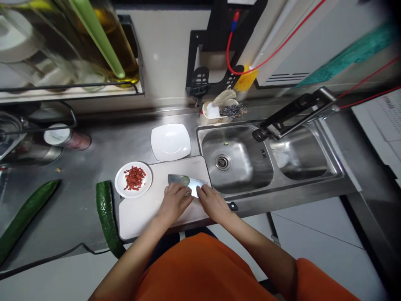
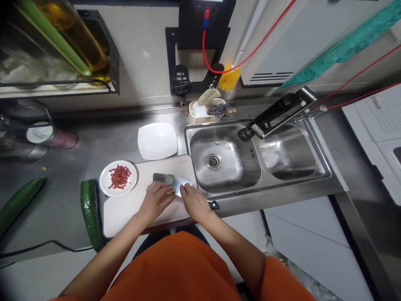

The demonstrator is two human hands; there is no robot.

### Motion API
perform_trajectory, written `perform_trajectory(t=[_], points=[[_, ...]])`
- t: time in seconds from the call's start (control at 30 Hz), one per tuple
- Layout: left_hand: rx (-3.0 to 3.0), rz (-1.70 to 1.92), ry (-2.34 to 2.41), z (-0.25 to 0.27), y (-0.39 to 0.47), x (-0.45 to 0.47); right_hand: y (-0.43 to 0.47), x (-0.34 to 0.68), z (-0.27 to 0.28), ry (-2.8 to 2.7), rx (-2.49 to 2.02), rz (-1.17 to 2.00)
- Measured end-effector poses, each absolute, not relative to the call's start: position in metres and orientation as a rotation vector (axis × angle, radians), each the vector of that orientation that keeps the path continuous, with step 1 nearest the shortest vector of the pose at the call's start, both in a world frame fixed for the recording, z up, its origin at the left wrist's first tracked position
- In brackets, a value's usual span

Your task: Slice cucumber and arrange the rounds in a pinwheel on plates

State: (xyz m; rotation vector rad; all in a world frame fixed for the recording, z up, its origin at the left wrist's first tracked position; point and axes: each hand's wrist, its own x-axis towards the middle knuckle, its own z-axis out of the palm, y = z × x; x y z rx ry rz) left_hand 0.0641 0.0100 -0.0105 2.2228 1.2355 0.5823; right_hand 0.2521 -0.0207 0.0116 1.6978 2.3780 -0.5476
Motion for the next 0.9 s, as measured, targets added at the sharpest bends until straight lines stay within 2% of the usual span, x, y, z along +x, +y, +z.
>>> perform_trajectory(t=[0.33,0.73,0.9], points=[[2.204,0.599,1.098,-0.041,0.032,0.066,-0.029,0.267,0.009,2.438,1.669,-0.497],[2.124,0.506,1.259,-0.059,0.044,0.061,-0.058,0.279,0.039,2.283,1.621,-0.918],[2.061,0.434,1.537,-0.059,0.039,0.053,-0.087,0.297,0.032,2.198,1.841,-1.034]])
